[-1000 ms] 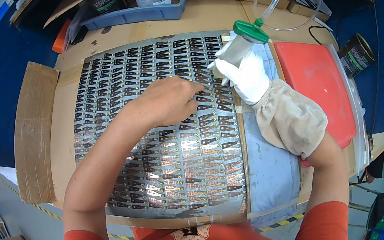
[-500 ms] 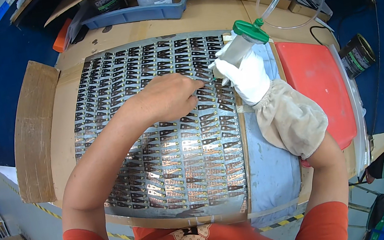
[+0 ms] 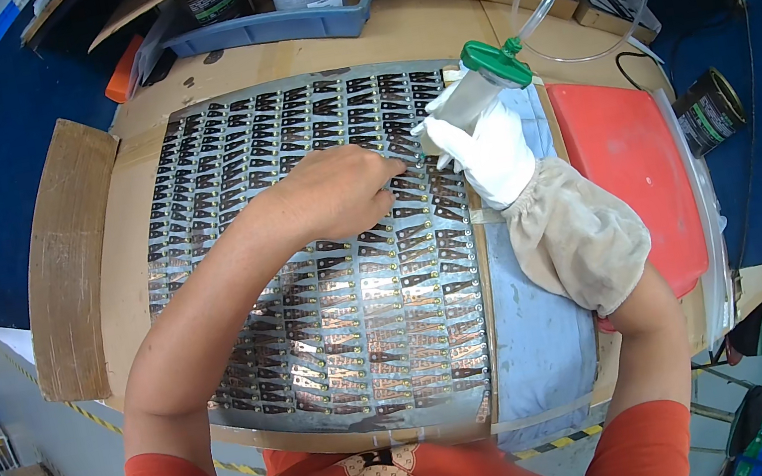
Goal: Apply adhesive or sealant to small electronic parts arranged in a grid tray using a manual dispenser.
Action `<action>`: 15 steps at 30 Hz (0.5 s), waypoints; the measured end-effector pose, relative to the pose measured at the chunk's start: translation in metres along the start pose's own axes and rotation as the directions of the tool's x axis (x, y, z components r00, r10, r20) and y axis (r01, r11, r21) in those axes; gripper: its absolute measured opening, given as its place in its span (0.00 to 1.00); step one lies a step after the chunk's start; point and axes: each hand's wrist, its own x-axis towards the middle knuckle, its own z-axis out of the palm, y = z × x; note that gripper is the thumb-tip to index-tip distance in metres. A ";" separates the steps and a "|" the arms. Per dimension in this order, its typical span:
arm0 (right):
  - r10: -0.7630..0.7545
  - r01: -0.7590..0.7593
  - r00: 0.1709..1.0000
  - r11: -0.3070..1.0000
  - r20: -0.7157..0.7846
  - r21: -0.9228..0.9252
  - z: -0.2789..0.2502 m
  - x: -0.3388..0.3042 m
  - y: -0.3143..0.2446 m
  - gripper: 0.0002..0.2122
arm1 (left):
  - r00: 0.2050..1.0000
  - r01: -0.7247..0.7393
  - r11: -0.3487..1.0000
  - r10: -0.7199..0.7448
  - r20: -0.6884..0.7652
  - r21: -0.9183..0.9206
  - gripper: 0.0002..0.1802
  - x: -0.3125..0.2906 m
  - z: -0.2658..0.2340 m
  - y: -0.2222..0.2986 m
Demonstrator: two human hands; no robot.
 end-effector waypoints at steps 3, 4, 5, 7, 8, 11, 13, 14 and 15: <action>-0.054 0.054 0.999 0.999 0.009 -0.002 0.000 -0.001 0.002 0.11 | 1.000 -0.001 1.000 0.001 0.000 0.000 0.19 -0.001 -0.001 0.000; -0.053 0.053 0.999 0.999 -0.001 0.002 0.000 -0.001 0.002 0.11 | 1.000 0.001 1.000 -0.001 0.001 -0.001 0.19 -0.001 -0.001 0.001; -0.052 0.052 0.999 0.999 -0.010 0.006 0.000 -0.002 0.002 0.11 | 1.000 0.000 1.000 0.000 0.000 -0.001 0.19 0.000 -0.001 0.001; -0.058 0.059 0.998 0.998 -0.025 0.012 -0.001 -0.001 0.002 0.11 | 1.000 -0.016 1.000 0.016 -0.016 -0.004 0.19 0.000 0.000 0.000; -0.064 0.065 0.997 0.998 -0.039 0.021 -0.001 -0.001 0.003 0.11 | 1.000 -0.015 1.000 0.015 -0.015 -0.004 0.19 0.000 0.000 0.000; -0.076 0.075 0.996 0.997 -0.056 -0.028 0.000 0.001 0.006 0.12 | 1.000 -0.015 1.000 0.015 -0.018 -0.010 0.18 0.000 0.001 -0.001; -0.042 0.042 0.999 0.999 -0.030 -0.007 0.003 0.000 -0.001 0.12 | 1.000 0.004 1.000 -0.004 -0.011 -0.022 0.18 -0.001 0.000 -0.001; -0.009 0.009 1.000 1.000 -0.007 0.012 0.003 -0.001 -0.004 0.12 | 1.000 0.002 1.000 -0.002 -0.012 -0.022 0.18 -0.001 0.000 -0.001; -0.010 0.010 1.000 1.000 -0.009 0.011 0.002 -0.002 -0.002 0.12 | 1.000 -0.005 1.000 0.004 -0.018 -0.023 0.18 -0.001 0.000 -0.001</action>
